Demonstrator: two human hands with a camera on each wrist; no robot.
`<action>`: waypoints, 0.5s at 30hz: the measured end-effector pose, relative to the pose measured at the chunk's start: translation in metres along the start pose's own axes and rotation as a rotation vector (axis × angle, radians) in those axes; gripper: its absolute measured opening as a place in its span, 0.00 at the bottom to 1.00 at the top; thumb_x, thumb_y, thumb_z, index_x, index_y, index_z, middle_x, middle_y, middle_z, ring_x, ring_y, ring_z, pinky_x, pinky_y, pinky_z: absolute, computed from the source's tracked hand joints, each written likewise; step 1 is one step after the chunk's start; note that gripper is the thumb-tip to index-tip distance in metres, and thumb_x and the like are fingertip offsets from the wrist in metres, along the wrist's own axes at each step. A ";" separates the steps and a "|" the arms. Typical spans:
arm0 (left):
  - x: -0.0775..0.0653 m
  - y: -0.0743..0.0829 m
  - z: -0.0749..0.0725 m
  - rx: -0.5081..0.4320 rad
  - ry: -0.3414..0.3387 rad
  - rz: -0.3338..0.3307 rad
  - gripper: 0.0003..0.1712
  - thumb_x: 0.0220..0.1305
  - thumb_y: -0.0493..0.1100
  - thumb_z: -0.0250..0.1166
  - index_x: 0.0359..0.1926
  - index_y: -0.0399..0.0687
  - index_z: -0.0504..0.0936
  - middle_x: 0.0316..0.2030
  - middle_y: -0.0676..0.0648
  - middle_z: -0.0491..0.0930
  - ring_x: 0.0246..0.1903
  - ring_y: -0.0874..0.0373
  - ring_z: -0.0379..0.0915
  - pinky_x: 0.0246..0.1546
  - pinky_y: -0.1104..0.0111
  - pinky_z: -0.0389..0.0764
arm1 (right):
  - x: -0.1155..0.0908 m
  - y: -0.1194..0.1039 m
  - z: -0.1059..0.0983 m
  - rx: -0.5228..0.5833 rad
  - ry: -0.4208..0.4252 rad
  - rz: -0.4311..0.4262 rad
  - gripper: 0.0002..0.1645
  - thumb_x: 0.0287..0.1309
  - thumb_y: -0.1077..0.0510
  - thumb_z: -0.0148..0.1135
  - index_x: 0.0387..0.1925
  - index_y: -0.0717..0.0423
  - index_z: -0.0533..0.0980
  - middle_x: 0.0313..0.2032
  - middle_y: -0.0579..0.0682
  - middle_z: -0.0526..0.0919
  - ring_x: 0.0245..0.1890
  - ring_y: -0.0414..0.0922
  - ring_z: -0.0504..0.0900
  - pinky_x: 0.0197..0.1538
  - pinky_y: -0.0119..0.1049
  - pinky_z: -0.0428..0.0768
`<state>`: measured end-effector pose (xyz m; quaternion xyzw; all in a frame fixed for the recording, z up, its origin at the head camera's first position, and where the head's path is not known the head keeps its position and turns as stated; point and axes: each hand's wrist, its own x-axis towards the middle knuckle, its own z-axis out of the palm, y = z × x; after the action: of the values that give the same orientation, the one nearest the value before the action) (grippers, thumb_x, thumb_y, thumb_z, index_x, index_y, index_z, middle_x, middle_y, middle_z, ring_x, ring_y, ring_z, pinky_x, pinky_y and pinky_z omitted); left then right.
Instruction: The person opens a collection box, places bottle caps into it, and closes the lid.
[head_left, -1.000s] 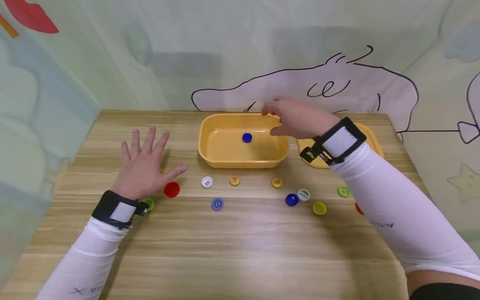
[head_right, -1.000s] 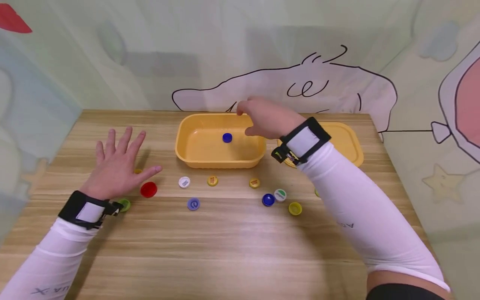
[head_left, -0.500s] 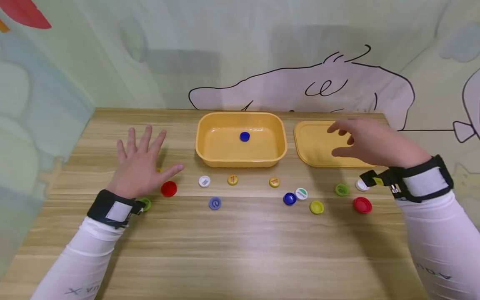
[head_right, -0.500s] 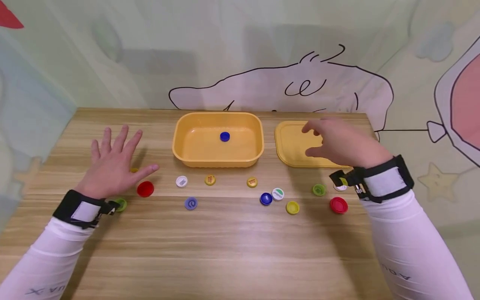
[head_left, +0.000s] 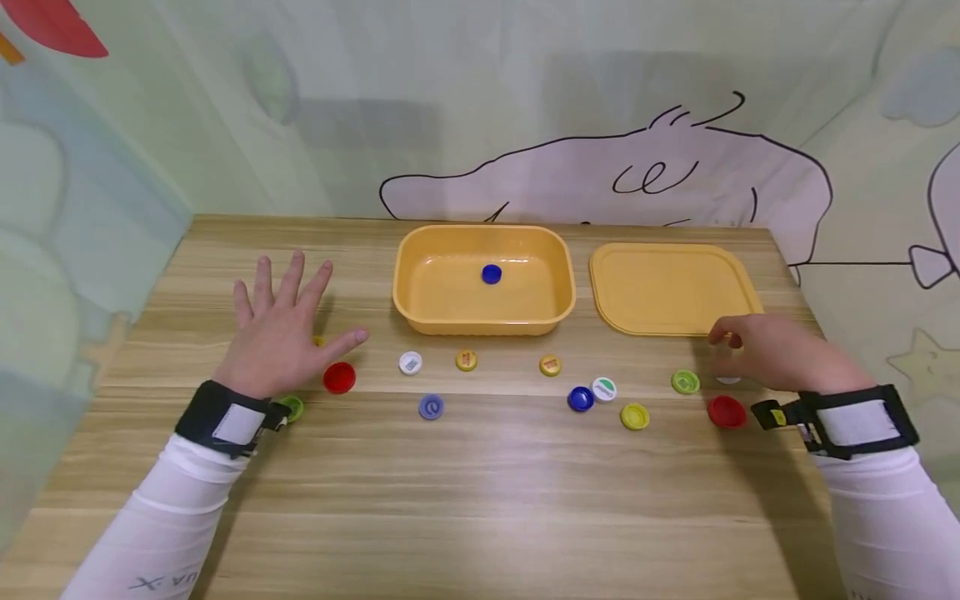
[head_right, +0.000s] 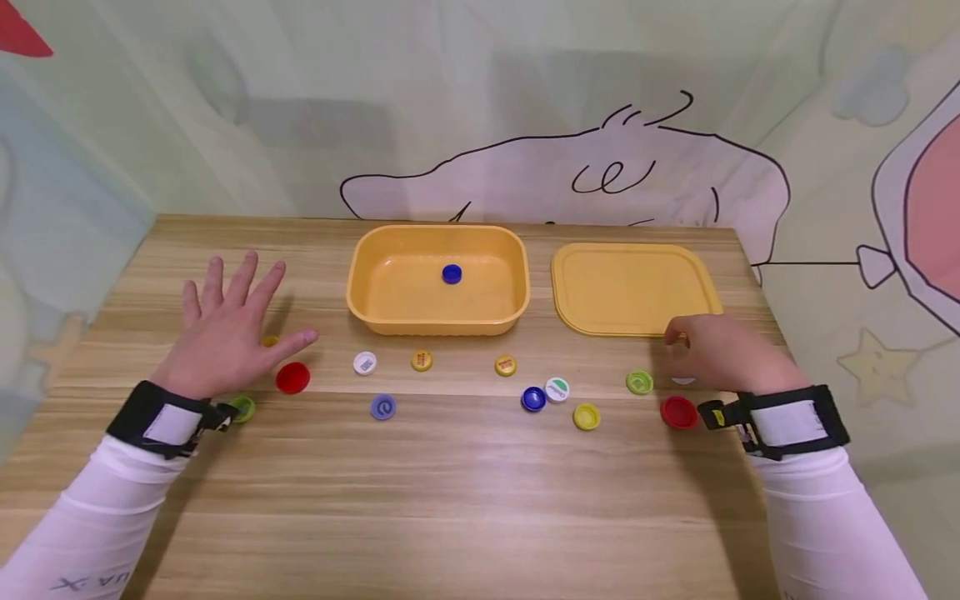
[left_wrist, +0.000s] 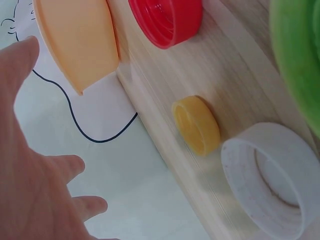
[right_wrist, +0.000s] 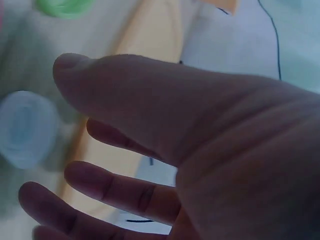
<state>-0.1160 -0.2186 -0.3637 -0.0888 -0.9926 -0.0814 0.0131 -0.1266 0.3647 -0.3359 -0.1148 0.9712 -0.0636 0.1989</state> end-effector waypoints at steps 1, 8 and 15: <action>0.000 0.000 0.000 0.001 0.001 0.000 0.59 0.56 0.82 0.46 0.78 0.56 0.43 0.76 0.39 0.31 0.71 0.35 0.11 0.61 0.35 0.18 | -0.001 0.001 0.003 0.003 -0.001 0.002 0.22 0.52 0.50 0.72 0.45 0.58 0.80 0.35 0.54 0.82 0.32 0.50 0.77 0.33 0.47 0.79; 0.000 0.000 0.001 0.001 0.005 0.006 0.59 0.56 0.82 0.46 0.78 0.55 0.43 0.76 0.39 0.31 0.71 0.35 0.12 0.61 0.35 0.18 | -0.002 0.005 0.016 0.031 0.017 0.000 0.17 0.53 0.55 0.71 0.42 0.59 0.79 0.32 0.50 0.81 0.30 0.49 0.76 0.33 0.46 0.79; 0.000 0.001 0.001 -0.002 0.006 0.010 0.59 0.56 0.82 0.46 0.78 0.56 0.43 0.77 0.40 0.31 0.70 0.36 0.11 0.61 0.35 0.18 | -0.002 0.004 0.012 0.029 0.031 -0.027 0.10 0.53 0.59 0.67 0.38 0.57 0.79 0.30 0.48 0.79 0.29 0.48 0.74 0.32 0.43 0.76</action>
<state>-0.1157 -0.2176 -0.3642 -0.0936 -0.9920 -0.0827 0.0165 -0.1210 0.3679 -0.3464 -0.1241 0.9715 -0.0824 0.1845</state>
